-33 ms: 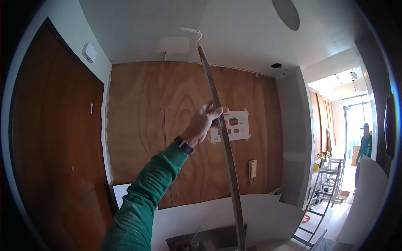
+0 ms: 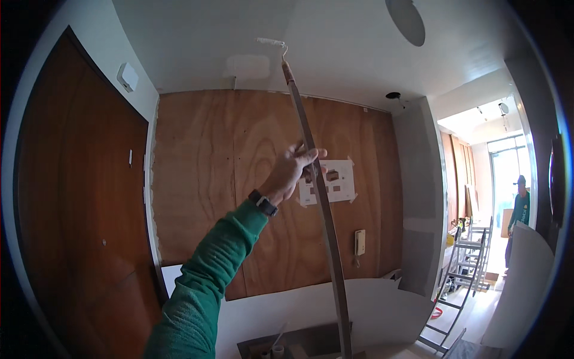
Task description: The person uses a long-handled paint roller to apply white paint to the ceiling of a room. They repeatedly dip the roller into a paint can on the floor and roll it across the ceiling surface.
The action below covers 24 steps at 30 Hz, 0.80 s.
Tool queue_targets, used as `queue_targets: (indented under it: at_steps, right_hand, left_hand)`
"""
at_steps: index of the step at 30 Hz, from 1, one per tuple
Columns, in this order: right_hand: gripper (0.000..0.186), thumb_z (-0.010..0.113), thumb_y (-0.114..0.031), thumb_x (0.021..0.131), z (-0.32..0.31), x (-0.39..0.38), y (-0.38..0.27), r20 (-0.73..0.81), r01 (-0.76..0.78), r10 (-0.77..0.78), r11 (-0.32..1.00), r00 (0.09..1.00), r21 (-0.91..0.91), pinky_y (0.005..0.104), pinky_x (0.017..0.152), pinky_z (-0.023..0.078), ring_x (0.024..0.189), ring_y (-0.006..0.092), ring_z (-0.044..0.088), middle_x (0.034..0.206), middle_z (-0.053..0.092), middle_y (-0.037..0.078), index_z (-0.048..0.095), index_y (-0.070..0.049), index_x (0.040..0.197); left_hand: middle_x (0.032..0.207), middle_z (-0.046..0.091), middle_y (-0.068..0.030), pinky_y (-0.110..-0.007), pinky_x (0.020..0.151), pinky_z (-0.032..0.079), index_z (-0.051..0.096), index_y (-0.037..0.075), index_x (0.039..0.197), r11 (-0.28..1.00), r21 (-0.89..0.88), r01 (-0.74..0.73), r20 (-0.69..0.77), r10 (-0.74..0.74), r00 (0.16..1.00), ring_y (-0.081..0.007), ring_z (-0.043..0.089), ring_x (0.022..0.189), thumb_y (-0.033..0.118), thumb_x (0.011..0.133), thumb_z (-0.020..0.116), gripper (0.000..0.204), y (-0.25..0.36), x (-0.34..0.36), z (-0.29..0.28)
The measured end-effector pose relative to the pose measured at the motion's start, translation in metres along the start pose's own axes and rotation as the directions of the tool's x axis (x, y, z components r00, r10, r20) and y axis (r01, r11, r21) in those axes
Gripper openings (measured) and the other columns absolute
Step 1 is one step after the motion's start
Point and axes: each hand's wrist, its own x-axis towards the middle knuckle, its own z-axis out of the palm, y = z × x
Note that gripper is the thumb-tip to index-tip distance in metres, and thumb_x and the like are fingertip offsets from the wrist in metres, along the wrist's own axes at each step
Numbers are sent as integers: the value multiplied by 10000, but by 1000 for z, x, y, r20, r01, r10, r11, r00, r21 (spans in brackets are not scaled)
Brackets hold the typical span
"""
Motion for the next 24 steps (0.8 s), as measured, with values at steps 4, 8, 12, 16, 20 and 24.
queue_targets:
  at_steps: [4, 8, 12, 16, 20, 24]
  right_hand:
    - [327, 681, -180, 974, -2, -30, 15, -118, 43, -39, 999, 992, 24, 363, 641, 500, 708, 202, 588, 813, 615, 114, 602, -58, 1267]
    - [327, 675, -168, 989, -19, -41, 1, -269, 247, -245, 969, 931, -28, 353, 630, 494, 696, 184, 576, 804, 606, 101, 590, -64, 1287]
    - [312, 677, -179, 989, -51, -73, -103, -372, 282, -316, 948, 873, -145, 350, 625, 474, 669, 200, 543, 767, 564, 105, 601, -69, 1271]
    - [320, 673, -238, 996, -67, -86, -113, -434, 195, -262, 961, 862, -195, 372, 647, 487, 698, 208, 563, 787, 580, 121, 615, -65, 1259]
    - [384, 649, -341, 1011, -74, -95, -117, -448, 0, -88, 981, 890, -192, 387, 672, 502, 727, 229, 581, 823, 605, 134, 615, -62, 1272]
    - [419, 636, -369, 1017, -76, -96, -119, -476, -34, -49, 986, 878, -164, 387, 698, 513, 763, 234, 605, 860, 626, 146, 603, -65, 1303]
  left_hand:
    - [1185, 703, -116, -330, 754, 580, 579, 28, 1256, 998, 26, -64, 53, 63, 997, -227, 737, 910, 194, 1057, 542, 261, 42, 37, 35]
    - [1178, 700, -108, -318, 725, 562, 587, 39, 1242, 990, 43, -134, 86, 130, 988, -221, 738, 906, 207, 1059, 541, 253, 87, 40, 47]
    - [1129, 707, -98, -317, 700, 545, 596, 50, 1208, 985, -1, -171, 114, 170, 979, -215, 738, 897, 238, 1059, 550, 244, 114, 46, 67]
    - [1098, 708, -94, -320, 682, 556, 595, 55, 1184, 980, -23, -196, 126, 197, 972, -220, 743, 878, 251, 1064, 545, 235, 131, 56, 83]
    - [1074, 706, -96, -352, 685, 614, 590, 58, 1158, 977, -54, -206, 163, 212, 964, -245, 753, 861, 253, 1067, 541, 221, 139, 49, 98]
    - [1059, 703, -100, -373, 700, 647, 581, 46, 1157, 970, -64, -233, 161, 240, 957, -267, 756, 853, 246, 1064, 545, 223, 139, 50, 104]
